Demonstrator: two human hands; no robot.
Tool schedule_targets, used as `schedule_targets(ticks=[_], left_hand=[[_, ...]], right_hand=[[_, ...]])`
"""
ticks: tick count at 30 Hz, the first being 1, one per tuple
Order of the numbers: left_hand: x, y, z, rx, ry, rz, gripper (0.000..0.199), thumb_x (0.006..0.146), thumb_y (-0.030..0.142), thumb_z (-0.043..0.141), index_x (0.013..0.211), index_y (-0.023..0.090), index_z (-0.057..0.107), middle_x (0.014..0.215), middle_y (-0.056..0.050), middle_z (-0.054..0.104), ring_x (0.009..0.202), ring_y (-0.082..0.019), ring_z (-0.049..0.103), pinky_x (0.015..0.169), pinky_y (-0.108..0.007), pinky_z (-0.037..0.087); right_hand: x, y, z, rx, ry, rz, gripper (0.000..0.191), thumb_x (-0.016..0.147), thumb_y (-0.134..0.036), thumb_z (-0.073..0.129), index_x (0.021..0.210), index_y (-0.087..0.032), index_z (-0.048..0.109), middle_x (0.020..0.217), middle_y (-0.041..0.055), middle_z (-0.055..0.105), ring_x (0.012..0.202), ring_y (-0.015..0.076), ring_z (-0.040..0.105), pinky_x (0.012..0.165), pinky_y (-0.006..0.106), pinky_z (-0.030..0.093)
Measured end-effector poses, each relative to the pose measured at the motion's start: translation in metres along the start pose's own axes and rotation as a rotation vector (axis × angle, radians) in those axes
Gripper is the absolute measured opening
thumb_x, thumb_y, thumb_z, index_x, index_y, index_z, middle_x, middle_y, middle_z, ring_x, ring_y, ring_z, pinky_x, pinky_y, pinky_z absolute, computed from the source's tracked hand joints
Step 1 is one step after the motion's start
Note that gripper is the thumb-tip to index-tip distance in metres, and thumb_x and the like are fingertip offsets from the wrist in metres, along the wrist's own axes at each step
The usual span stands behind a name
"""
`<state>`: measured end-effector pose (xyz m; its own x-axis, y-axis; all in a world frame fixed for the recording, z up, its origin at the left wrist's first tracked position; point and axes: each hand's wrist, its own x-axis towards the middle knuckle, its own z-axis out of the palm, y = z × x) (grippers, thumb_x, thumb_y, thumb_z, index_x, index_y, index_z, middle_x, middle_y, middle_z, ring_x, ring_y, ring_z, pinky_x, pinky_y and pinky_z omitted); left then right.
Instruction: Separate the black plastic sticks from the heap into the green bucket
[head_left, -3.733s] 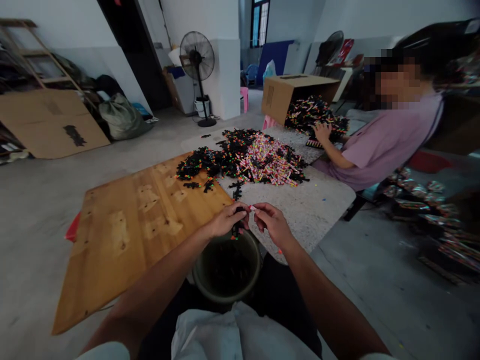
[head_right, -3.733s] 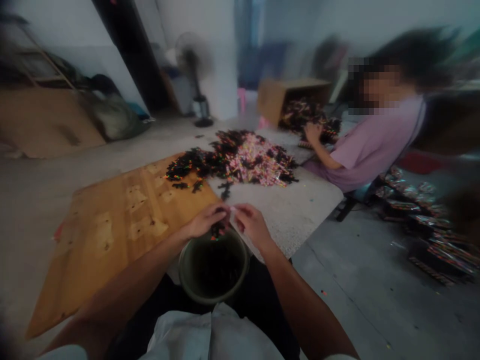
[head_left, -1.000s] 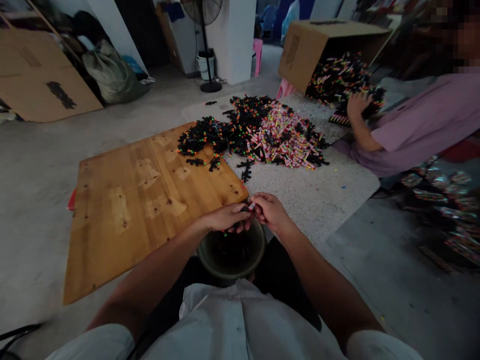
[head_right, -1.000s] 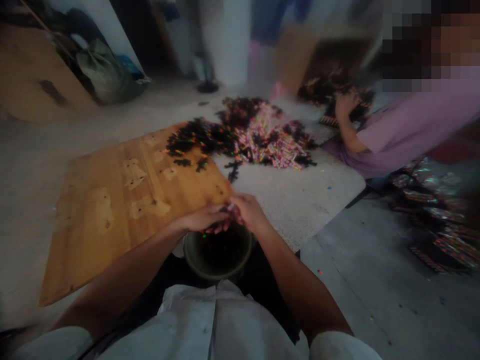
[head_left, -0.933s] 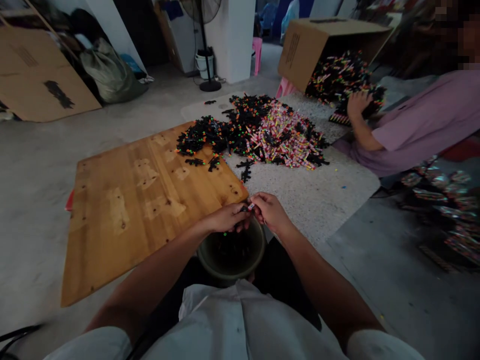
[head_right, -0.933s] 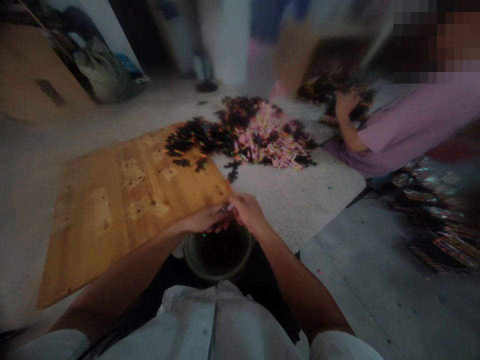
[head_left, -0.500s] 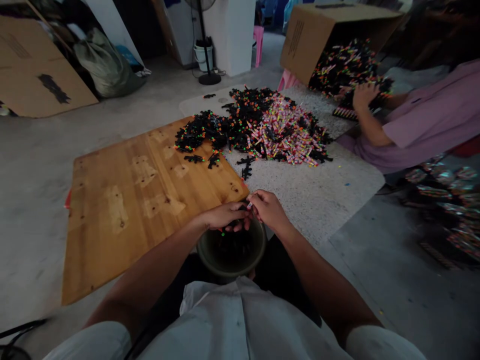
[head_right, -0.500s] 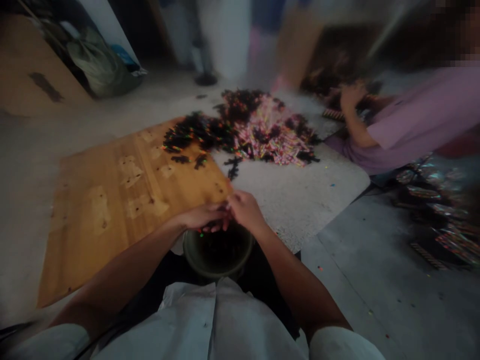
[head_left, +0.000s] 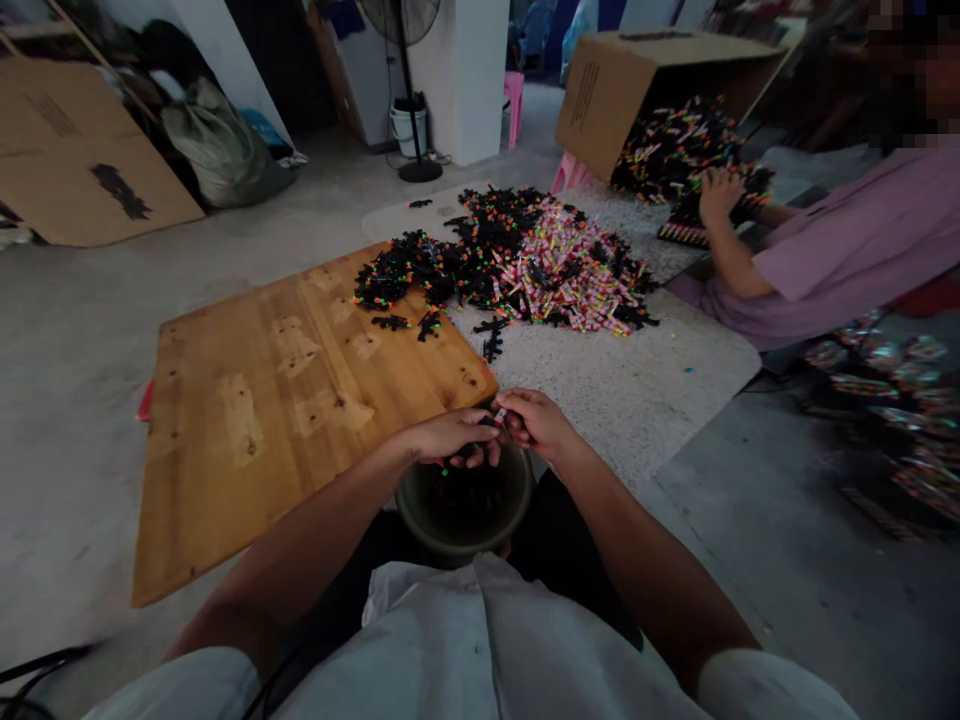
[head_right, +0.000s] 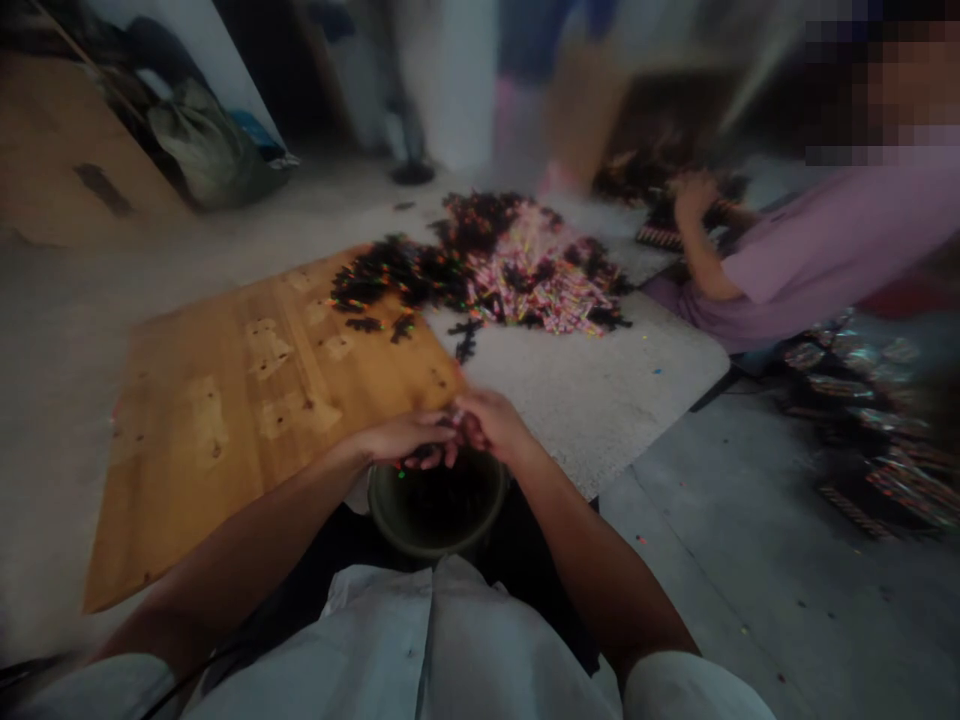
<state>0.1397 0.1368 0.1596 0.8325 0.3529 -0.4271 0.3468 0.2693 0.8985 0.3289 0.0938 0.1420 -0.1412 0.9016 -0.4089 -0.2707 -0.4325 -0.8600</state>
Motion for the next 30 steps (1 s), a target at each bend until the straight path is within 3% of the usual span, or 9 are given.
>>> schedule_targets(ticks=[3,8,11,19,22,25,27,28,30], left_hand=[[-0.002,0.006,0.004,0.047,0.014,-0.004,0.032,0.096,0.044,0.055,0.112,0.016,0.056,0.086,-0.003,0.069,0.052,-0.008,0.052,0.040,-0.016,0.032],[-0.011,0.023,0.010,0.297,0.054,0.023,0.022,0.099,0.032,0.046,0.109,0.017,0.058,0.089,-0.004,0.070,0.056,-0.008,0.055,0.042,-0.016,0.036],[-0.014,0.027,0.012,0.356,0.043,0.046,0.024,0.102,0.032,0.042,0.112,0.017,0.058,0.090,-0.004,0.071,0.057,-0.009,0.056,0.044,-0.017,0.037],[-0.001,-0.015,0.021,0.470,0.203,0.110,0.023,0.100,0.026,0.040,0.101,0.019,0.062,0.080,-0.004,0.069,0.058,-0.013,0.061,0.051,-0.022,0.044],[-0.005,-0.024,0.006,0.605,0.077,0.132,0.014,0.092,0.031,0.060,0.094,0.020,0.069,0.080,-0.004,0.072,0.067,-0.017,0.065,0.057,-0.024,0.045],[-0.006,-0.016,-0.024,0.698,-0.048,0.153,0.015,0.088,0.034,0.067,0.094,0.022,0.074,0.083,-0.002,0.074,0.074,-0.018,0.067,0.063,-0.023,0.045],[0.006,-0.006,-0.045,0.741,0.059,0.170,0.018,0.090,0.035,0.064,0.096,0.022,0.075,0.084,-0.002,0.075,0.075,-0.018,0.067,0.066,-0.023,0.045],[0.016,0.000,-0.055,0.770,0.170,0.177,0.019,0.092,0.034,0.062,0.097,0.021,0.075,0.086,-0.003,0.075,0.076,-0.019,0.066,0.067,-0.024,0.044],[0.046,0.012,-0.071,0.840,0.448,0.135,0.021,0.094,0.034,0.060,0.098,0.019,0.075,0.089,-0.006,0.074,0.081,-0.020,0.067,0.072,-0.026,0.045]], right_hand=[[-0.004,0.002,0.001,-0.022,0.011,-0.049,0.032,0.077,-0.050,0.071,0.080,-0.019,0.064,0.042,-0.0105,0.042,0.031,0.0073,0.030,0.030,0.021,0.021],[-0.013,0.002,0.003,-0.238,0.086,-0.285,0.032,0.089,-0.052,0.064,0.084,-0.020,0.065,0.047,-0.0084,0.049,0.033,0.0087,0.039,0.033,0.022,0.030],[-0.016,0.004,0.007,-0.233,0.100,-0.323,0.033,0.092,-0.053,0.062,0.085,-0.021,0.064,0.047,-0.0088,0.048,0.034,0.0089,0.040,0.033,0.022,0.031],[-0.011,0.031,0.012,-0.232,0.193,-0.303,0.031,0.094,-0.049,0.057,0.082,-0.021,0.061,0.052,-0.0079,0.049,0.038,0.0091,0.043,0.036,0.021,0.034],[-0.011,0.037,0.003,-0.399,0.036,-0.160,0.029,0.094,-0.045,0.058,0.077,-0.021,0.061,0.053,-0.0066,0.053,0.039,0.0088,0.046,0.037,0.020,0.035],[-0.010,0.035,-0.012,-0.578,-0.276,0.001,0.025,0.094,-0.042,0.060,0.085,-0.019,0.067,0.060,-0.0036,0.065,0.041,0.0085,0.052,0.041,0.018,0.037],[-0.004,0.027,-0.024,-0.642,-0.413,0.062,0.024,0.094,-0.041,0.061,0.094,-0.019,0.069,0.067,-0.0016,0.071,0.045,0.0094,0.058,0.044,0.018,0.040],[0.003,0.022,-0.032,-0.676,-0.403,0.067,0.023,0.095,-0.040,0.060,0.096,-0.019,0.070,0.069,-0.0010,0.073,0.047,0.0099,0.059,0.045,0.018,0.040],[0.025,0.005,-0.048,-0.808,-0.183,0.011,0.022,0.096,-0.034,0.057,0.093,-0.018,0.071,0.068,-0.0003,0.072,0.049,0.0107,0.060,0.048,0.019,0.040]])
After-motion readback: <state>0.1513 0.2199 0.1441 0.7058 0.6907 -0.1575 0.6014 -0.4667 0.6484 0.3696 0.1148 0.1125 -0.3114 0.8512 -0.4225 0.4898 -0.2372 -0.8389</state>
